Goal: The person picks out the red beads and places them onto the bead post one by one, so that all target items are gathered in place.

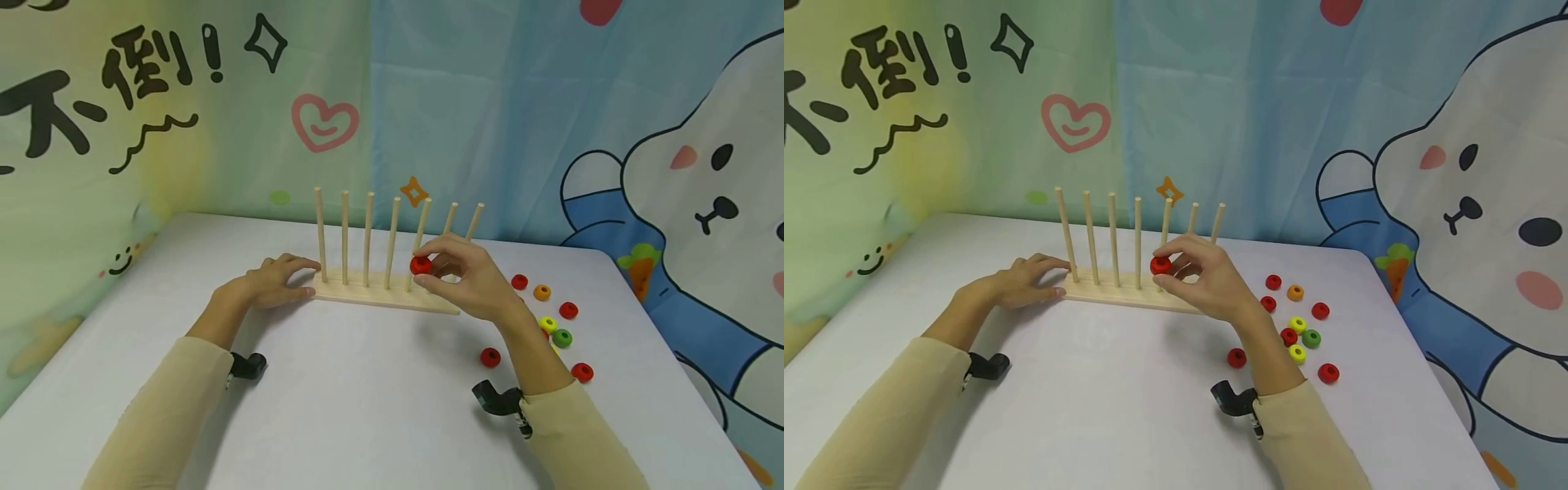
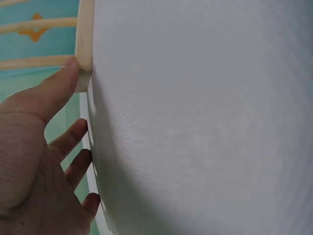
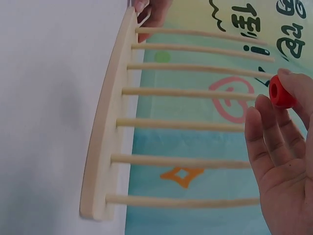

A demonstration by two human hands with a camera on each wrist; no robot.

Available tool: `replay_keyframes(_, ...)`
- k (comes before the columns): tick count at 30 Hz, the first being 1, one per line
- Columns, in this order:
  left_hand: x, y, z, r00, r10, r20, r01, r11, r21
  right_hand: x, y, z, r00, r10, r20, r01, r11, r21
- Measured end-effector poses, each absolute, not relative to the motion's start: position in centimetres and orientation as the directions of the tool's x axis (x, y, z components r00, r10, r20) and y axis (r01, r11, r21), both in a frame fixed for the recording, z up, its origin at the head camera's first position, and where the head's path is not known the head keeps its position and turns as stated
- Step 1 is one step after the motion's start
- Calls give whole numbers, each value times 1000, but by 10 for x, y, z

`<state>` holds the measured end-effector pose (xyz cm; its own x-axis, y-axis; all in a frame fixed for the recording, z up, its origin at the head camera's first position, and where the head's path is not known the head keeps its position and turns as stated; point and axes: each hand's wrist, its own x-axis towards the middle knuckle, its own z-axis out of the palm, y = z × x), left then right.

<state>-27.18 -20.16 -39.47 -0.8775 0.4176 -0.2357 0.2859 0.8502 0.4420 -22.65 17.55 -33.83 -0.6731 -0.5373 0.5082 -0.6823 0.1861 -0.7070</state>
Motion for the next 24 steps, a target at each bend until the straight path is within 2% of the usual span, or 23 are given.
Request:
replay_keyframes(9,-273,-203,-396,-877,413,-244,284,857,430,-230,157,-339,-689,-525,499,-668,195,-718)
replay_keyframes(15,-275,-207,-396,-875,415,-249,293,864,410,-237,141,-342,-679,-517,521,-667,139,-732)
replay_keyframes(24,-277,-203,-394,-876,412,-250,296,869,396,-242,130,-345,-679,-527,510,-664,145,-733)
